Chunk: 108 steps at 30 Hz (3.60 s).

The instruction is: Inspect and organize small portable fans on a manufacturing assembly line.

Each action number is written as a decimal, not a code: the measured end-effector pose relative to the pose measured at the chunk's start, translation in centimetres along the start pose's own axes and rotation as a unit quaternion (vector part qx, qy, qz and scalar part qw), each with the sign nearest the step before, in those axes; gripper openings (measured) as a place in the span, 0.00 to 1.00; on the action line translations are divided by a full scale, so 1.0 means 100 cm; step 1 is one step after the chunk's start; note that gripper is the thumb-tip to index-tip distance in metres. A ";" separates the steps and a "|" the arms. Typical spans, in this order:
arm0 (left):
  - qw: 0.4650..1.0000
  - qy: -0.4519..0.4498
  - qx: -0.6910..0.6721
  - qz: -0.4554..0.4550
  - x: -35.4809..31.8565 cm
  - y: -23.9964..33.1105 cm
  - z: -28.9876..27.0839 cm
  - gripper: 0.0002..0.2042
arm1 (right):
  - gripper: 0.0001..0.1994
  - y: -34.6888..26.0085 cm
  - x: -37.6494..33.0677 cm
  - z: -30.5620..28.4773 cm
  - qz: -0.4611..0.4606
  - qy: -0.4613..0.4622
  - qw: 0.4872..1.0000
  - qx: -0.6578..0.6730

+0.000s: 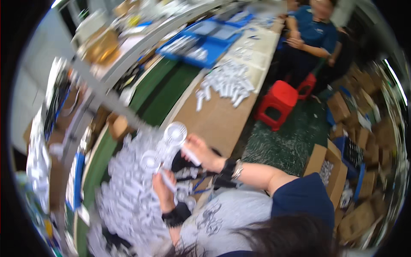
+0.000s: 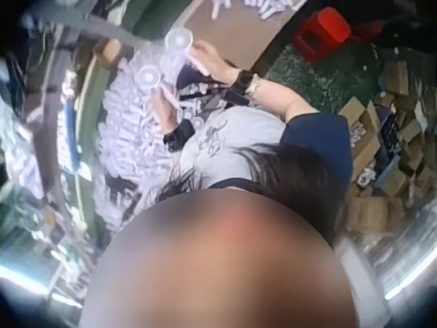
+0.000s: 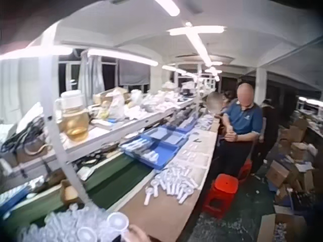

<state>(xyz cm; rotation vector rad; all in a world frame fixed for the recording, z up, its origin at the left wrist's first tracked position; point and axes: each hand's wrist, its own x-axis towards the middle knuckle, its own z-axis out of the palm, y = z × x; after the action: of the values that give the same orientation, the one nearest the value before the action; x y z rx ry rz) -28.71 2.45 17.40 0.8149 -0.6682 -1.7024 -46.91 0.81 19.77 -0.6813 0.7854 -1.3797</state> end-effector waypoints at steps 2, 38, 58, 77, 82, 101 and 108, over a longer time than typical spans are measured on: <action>1.000 -0.001 0.020 0.010 0.002 0.002 0.015 0.20 | 0.09 0.002 0.005 -0.012 -0.013 -0.004 1.000 -0.026; 0.998 -0.015 0.015 0.059 -0.002 0.014 0.009 0.19 | 0.09 -0.002 0.010 0.006 -0.007 -0.037 0.998 -0.058; 0.998 -0.011 0.021 0.060 -0.002 0.017 0.015 0.20 | 0.10 0.003 0.008 0.007 -0.004 -0.035 0.998 -0.050; 0.993 -0.049 -0.067 0.082 -0.008 0.028 0.003 0.21 | 0.13 -0.011 0.008 -0.001 0.034 -0.081 0.996 -0.029; 0.985 -0.105 -0.102 0.094 -0.020 0.049 0.001 0.21 | 0.17 -0.024 0.009 -0.003 0.047 -0.112 0.992 -0.026; 0.893 -0.257 -0.362 0.072 -0.030 0.052 -0.013 0.20 | 0.15 -0.029 0.015 -0.010 0.199 -0.290 0.838 0.418; 0.830 -0.364 -0.418 0.068 -0.029 0.053 -0.013 0.16 | 0.15 -0.024 0.015 -0.006 0.190 -0.352 0.761 0.511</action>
<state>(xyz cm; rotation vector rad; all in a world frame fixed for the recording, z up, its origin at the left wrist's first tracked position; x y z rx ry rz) -24.02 3.86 21.27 -0.5252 -0.3641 -1.9032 -48.78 -0.87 21.21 -0.0909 -0.4551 -0.8523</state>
